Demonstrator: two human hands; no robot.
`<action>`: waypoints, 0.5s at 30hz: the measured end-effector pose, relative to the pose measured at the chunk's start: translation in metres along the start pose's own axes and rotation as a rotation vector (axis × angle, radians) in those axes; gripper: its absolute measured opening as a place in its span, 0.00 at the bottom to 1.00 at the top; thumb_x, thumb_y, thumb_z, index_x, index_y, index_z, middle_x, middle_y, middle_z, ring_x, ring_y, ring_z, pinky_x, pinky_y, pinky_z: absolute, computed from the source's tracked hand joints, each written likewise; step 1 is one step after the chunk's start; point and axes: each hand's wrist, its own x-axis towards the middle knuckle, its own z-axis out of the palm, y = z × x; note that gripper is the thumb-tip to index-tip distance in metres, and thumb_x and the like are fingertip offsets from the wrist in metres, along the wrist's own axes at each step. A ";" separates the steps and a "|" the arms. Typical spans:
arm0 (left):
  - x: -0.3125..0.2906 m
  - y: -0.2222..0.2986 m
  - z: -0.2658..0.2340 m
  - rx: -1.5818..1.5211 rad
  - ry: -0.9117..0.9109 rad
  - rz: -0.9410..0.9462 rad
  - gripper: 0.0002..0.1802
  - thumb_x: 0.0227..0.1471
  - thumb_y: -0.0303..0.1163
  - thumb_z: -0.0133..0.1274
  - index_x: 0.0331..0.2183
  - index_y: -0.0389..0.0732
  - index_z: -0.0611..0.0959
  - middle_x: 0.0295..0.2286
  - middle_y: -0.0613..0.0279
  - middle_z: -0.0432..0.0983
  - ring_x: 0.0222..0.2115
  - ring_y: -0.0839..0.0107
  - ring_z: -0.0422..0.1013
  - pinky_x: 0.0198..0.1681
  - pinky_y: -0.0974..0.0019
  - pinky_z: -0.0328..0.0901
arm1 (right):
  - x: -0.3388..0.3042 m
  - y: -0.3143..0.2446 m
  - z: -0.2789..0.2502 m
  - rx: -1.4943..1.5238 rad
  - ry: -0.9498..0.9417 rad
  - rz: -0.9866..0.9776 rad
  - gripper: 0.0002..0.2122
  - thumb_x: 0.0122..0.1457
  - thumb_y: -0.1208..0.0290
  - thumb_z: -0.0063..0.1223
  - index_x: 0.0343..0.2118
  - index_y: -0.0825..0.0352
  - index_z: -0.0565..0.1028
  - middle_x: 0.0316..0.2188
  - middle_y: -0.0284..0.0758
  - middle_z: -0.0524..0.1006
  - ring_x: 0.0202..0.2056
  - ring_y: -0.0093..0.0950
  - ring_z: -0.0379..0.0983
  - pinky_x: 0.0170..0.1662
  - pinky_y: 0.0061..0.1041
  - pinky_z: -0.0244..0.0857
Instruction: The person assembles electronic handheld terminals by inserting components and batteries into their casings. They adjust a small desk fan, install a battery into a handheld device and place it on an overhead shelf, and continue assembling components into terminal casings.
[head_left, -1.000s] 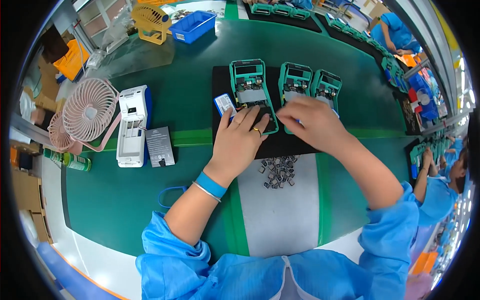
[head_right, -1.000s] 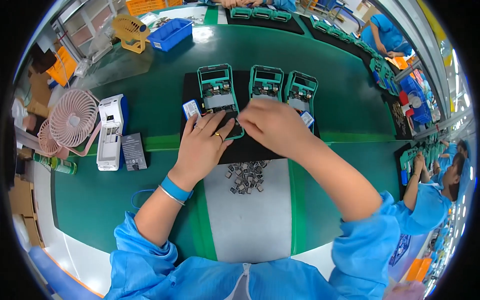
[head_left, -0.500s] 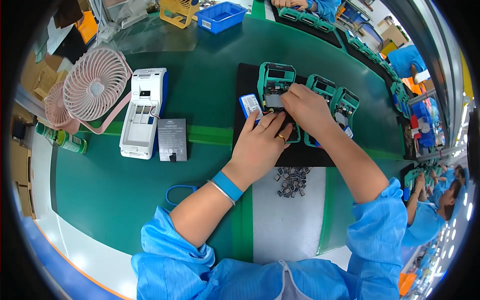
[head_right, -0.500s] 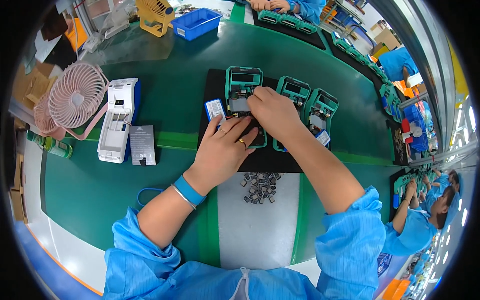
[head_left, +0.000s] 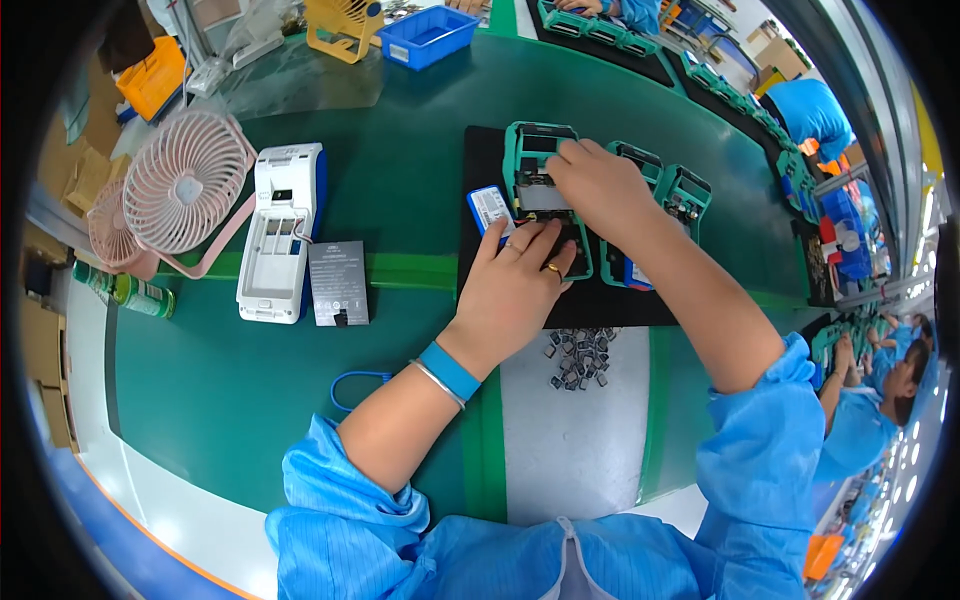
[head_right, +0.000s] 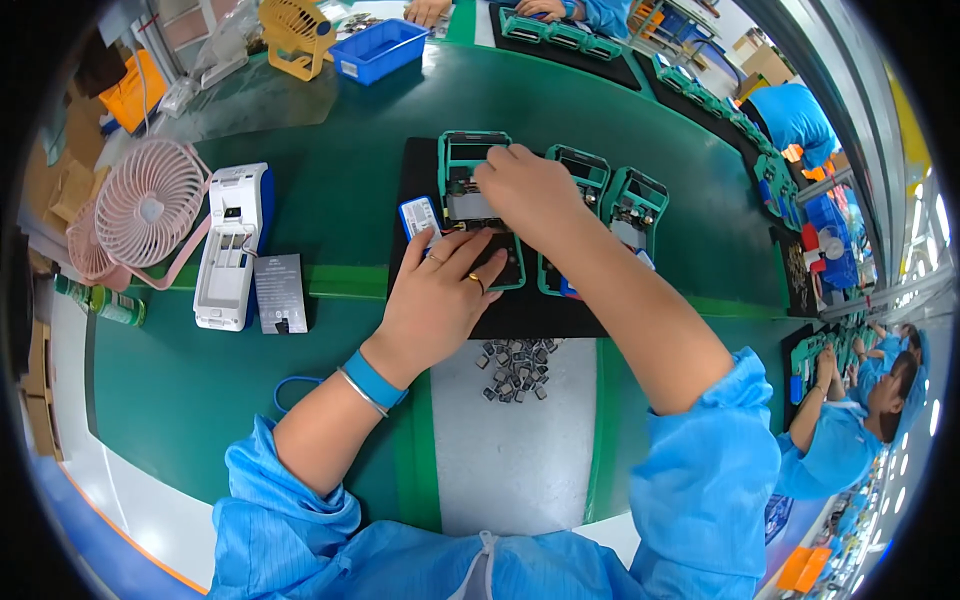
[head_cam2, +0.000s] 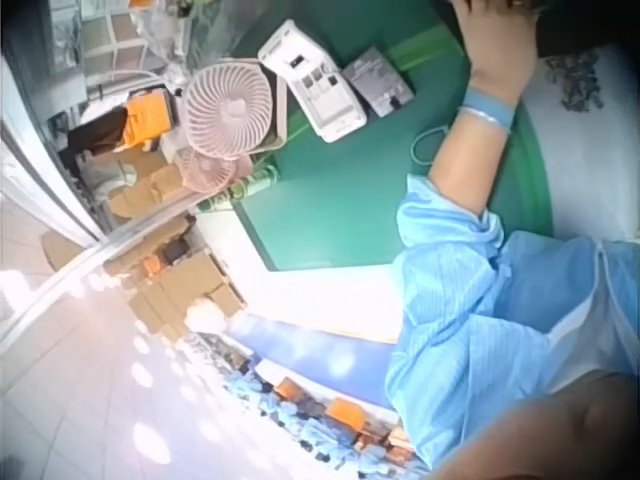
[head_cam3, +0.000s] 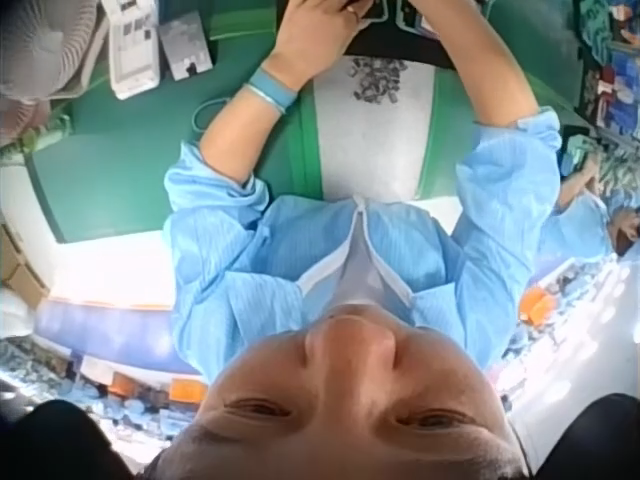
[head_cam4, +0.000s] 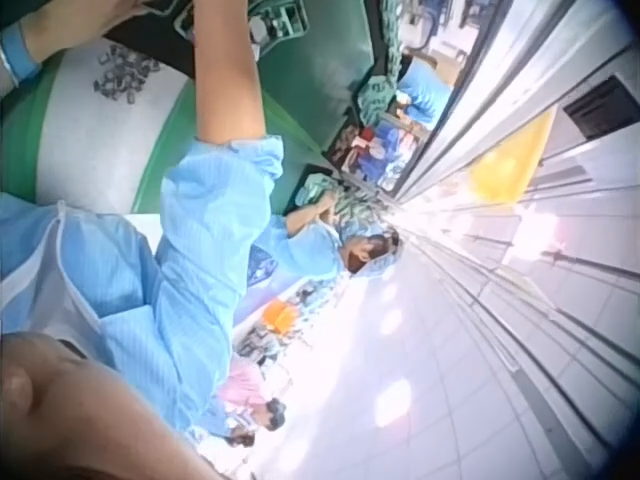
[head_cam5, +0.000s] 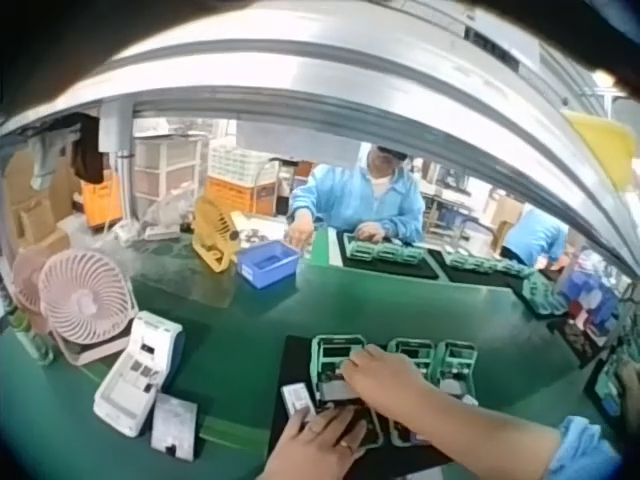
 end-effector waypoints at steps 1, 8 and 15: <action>0.002 0.001 0.000 -0.002 -0.002 0.001 0.22 0.49 0.38 0.59 0.48 0.44 0.81 0.52 0.60 0.71 0.54 0.64 0.63 0.61 0.50 0.53 | -0.001 0.000 0.001 -0.011 -0.009 0.013 0.09 0.45 0.75 0.58 0.31 0.64 0.74 0.34 0.32 0.73 0.42 0.31 0.73 0.35 0.29 0.75; 0.003 -0.001 -0.003 0.001 0.008 0.006 0.21 0.49 0.35 0.59 0.47 0.44 0.82 0.50 0.59 0.73 0.52 0.60 0.66 0.59 0.48 0.57 | -0.054 -0.021 -0.026 0.474 0.190 0.277 0.06 0.56 0.70 0.56 0.30 0.64 0.71 0.25 0.37 0.71 0.30 0.38 0.72 0.31 0.35 0.67; -0.005 -0.015 -0.015 0.025 -0.034 0.020 0.22 0.50 0.34 0.59 0.49 0.47 0.81 0.52 0.62 0.73 0.52 0.60 0.66 0.59 0.49 0.57 | -0.186 -0.065 -0.048 0.810 -0.027 0.499 0.05 0.56 0.70 0.58 0.32 0.64 0.76 0.29 0.36 0.75 0.33 0.38 0.74 0.36 0.35 0.69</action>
